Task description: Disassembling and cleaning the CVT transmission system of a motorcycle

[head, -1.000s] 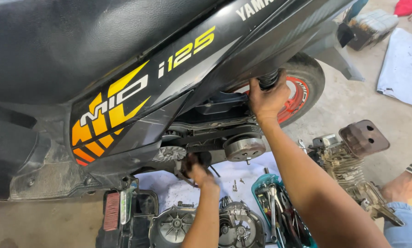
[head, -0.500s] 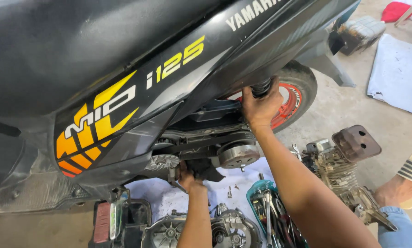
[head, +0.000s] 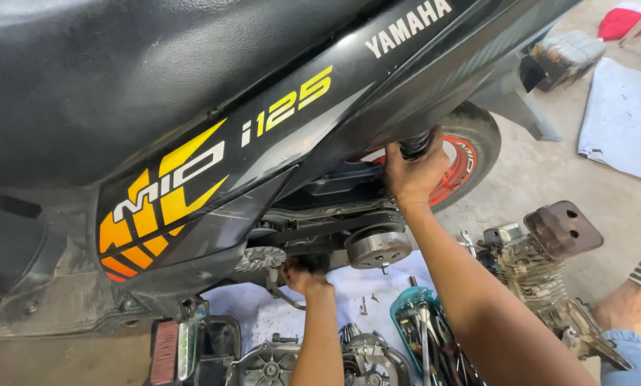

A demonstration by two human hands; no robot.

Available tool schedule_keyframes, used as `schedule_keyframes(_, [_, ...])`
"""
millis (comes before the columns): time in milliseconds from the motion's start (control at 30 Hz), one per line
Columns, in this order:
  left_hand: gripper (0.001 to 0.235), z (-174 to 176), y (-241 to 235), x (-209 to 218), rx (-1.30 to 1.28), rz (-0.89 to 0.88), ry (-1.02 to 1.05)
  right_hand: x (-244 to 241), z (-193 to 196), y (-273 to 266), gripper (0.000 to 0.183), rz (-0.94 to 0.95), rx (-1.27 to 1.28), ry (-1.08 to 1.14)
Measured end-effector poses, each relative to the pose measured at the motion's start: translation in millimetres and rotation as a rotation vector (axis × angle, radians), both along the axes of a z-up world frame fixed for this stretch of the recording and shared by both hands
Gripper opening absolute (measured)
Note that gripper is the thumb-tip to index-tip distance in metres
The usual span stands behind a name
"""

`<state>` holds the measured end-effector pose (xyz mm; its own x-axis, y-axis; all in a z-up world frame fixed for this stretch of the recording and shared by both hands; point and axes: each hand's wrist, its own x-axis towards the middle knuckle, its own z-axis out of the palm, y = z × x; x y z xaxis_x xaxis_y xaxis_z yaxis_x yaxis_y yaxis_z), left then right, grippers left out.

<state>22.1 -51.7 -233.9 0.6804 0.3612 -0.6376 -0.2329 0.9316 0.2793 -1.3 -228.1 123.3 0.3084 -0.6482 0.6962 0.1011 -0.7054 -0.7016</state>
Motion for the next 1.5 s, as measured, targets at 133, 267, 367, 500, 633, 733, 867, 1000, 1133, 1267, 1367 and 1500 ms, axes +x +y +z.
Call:
schedule_keyframes(133, [0.023, -2, -6, -2, -0.131, -0.037, 0.059, -2, 4, 6, 0.04, -0.022, -0.01, 0.016])
schedule_keyframes(267, [0.034, -46, -8, 17, -0.282, -0.104, 0.047, -3, 9, 10, 0.039, -0.045, -0.016, -0.008])
schedule_keyframes(367, [0.034, -100, -7, 38, -0.315, -0.146, -0.064, -3, 9, 10, 0.037, -0.045, -0.049, -0.057])
schedule_keyframes(500, [0.056, -158, -6, 57, -0.205, -0.207, -0.031, 0, 5, 9, 0.036, -0.032, -0.047, -0.076])
schedule_keyframes(633, [0.05, -134, -9, 53, -0.187, -0.25, -0.029, 0, 4, 8, 0.037, -0.053, -0.032, -0.06])
schedule_keyframes(733, [0.041, -110, 4, 37, -0.142, -0.304, -0.015, 1, 5, 11, 0.039, -0.072, -0.038, -0.041])
schedule_keyframes(867, [0.055, -97, -7, 27, -0.079, -0.325, -0.012, 3, 8, 4, 0.039, -0.078, -0.017, -0.012])
schedule_keyframes(1000, [0.053, -96, -9, 33, -0.083, -0.295, 0.016, 2, 6, 8, 0.037, -0.075, 0.015, 0.017])
schedule_keyframes(1133, [0.051, -99, 1, 37, -0.074, -0.274, 0.039, 5, 5, 5, 0.037, -0.084, -0.018, -0.031])
schedule_keyframes(1267, [0.047, -46, -4, 14, 0.058, -0.34, 0.096, 0, 4, 5, 0.035, -0.066, -0.002, -0.012])
schedule_keyframes(1367, [0.042, 61, -2, -24, 0.394, -0.521, 0.147, 2, 2, 7, 0.035, -0.071, -0.01, -0.021])
schedule_keyframes(1500, [0.06, -51, -6, 24, 0.284, -0.455, -0.032, 5, 1, 3, 0.037, -0.081, 0.001, -0.001])
